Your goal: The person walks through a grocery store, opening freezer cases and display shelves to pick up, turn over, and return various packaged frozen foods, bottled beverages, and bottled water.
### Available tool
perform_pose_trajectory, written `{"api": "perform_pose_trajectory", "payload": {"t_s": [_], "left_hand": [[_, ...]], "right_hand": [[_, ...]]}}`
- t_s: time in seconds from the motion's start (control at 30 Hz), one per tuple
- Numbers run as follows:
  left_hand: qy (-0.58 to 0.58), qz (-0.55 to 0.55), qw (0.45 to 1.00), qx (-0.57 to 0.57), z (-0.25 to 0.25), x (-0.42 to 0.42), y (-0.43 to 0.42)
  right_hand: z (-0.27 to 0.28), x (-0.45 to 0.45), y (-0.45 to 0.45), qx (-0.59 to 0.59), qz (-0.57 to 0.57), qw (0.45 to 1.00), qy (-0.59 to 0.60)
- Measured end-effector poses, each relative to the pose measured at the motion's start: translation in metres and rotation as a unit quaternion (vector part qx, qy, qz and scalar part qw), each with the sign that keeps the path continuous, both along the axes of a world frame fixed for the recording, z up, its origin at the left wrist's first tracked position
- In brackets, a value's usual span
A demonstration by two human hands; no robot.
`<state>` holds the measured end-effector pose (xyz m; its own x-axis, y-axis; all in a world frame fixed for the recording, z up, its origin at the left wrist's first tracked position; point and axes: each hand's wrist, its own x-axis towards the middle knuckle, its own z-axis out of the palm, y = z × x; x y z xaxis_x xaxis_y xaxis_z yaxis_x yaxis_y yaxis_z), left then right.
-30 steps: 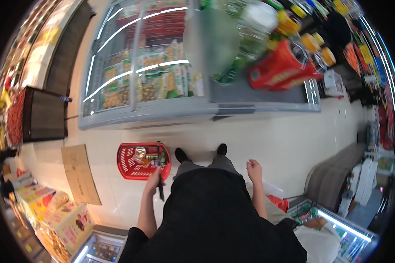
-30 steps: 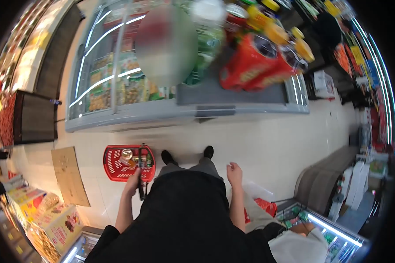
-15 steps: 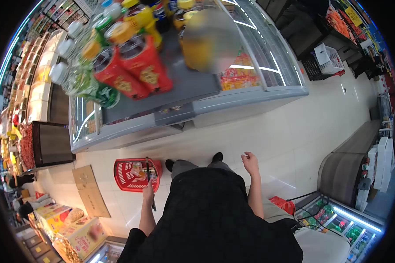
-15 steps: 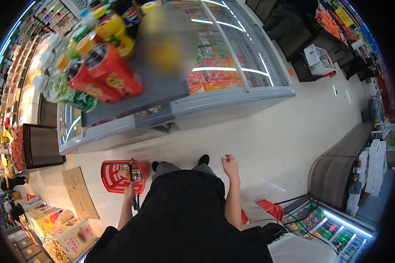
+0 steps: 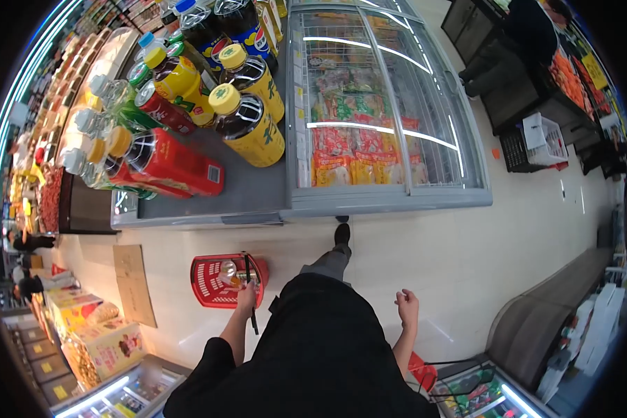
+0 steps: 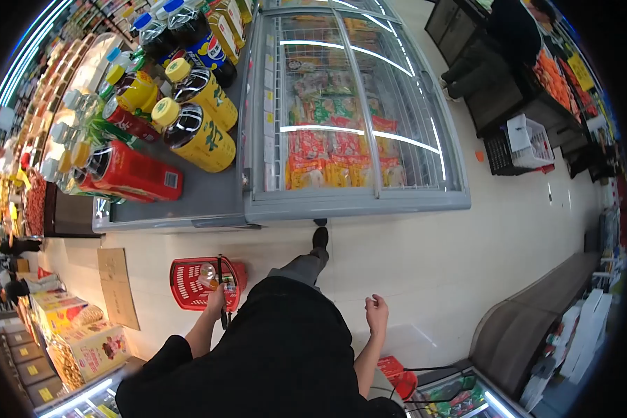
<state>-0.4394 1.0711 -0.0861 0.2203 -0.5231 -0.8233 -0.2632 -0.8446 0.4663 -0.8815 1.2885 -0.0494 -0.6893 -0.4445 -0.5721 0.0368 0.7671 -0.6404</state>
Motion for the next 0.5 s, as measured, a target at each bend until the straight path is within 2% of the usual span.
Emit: {"api": "perform_pose_trajectory", "payload": {"t_s": [0.1,0.2,0.3,0.43,0.5], "left_hand": [[0.034,0.033,0.998,0.046,-0.001,-0.052,-0.009],[0.015,0.042,0.997,0.058,-0.017,-0.092,-0.016],[0.023,0.07,0.994,0.078,-0.029,-0.124,-0.022],[-0.025,0.116,0.991,0.057,-0.018,-0.125,-0.022],[-0.111,0.075,0.99,0.046,-0.021,-0.123,-0.021]], "right_hand": [[0.015,-0.027,-0.003,0.006,-0.043,0.999,-0.015],[0.033,-0.065,-0.005,0.06,-0.028,0.998,-0.019],[0.019,-0.12,-0.015,0.046,-0.041,0.998,-0.011],[0.028,-0.154,-0.037,0.056,-0.002,0.998,0.007],[0.031,-0.175,-0.063,0.059,0.01,0.998,0.009]]}}
